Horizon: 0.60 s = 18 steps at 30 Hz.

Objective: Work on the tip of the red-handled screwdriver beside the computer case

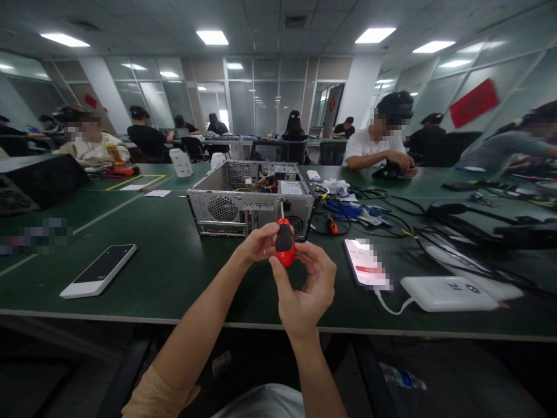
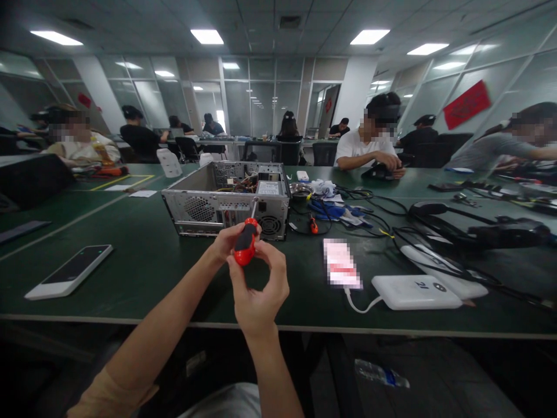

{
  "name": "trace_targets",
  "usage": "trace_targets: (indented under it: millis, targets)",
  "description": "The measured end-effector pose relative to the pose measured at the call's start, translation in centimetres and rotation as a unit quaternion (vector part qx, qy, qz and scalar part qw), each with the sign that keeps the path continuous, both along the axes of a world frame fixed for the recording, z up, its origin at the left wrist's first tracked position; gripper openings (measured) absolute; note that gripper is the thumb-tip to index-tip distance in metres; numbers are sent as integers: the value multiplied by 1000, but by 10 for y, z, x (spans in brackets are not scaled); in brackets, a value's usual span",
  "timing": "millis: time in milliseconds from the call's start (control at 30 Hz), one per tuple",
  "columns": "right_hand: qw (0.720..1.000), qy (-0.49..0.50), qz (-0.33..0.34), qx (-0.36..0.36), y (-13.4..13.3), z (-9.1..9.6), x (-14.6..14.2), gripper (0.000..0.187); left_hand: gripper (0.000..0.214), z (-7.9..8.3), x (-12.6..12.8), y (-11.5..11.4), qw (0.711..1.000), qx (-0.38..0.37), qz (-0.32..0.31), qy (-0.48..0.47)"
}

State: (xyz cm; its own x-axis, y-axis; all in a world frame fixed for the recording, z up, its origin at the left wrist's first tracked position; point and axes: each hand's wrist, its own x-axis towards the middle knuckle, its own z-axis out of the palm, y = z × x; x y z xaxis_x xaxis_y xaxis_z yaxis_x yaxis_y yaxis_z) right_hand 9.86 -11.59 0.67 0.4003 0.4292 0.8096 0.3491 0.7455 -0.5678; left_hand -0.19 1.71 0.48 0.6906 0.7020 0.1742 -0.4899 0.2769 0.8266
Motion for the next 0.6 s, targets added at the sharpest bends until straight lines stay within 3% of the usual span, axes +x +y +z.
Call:
trace_targets:
  millis: [167, 400, 600]
  targets:
    - [997, -77, 0, 17, -2, 4, 0, 27, 42, 4, 2, -5, 997, -70, 23, -10]
    - [993, -112, 11, 37, 1, 3, -5, 35, 42, 11, 6, -9, 991, -121, 31, -38]
    - [994, -97, 54, 21, 0, 2, -1, 37, 25, 10, 5, -6, 992, -91, 87, -28]
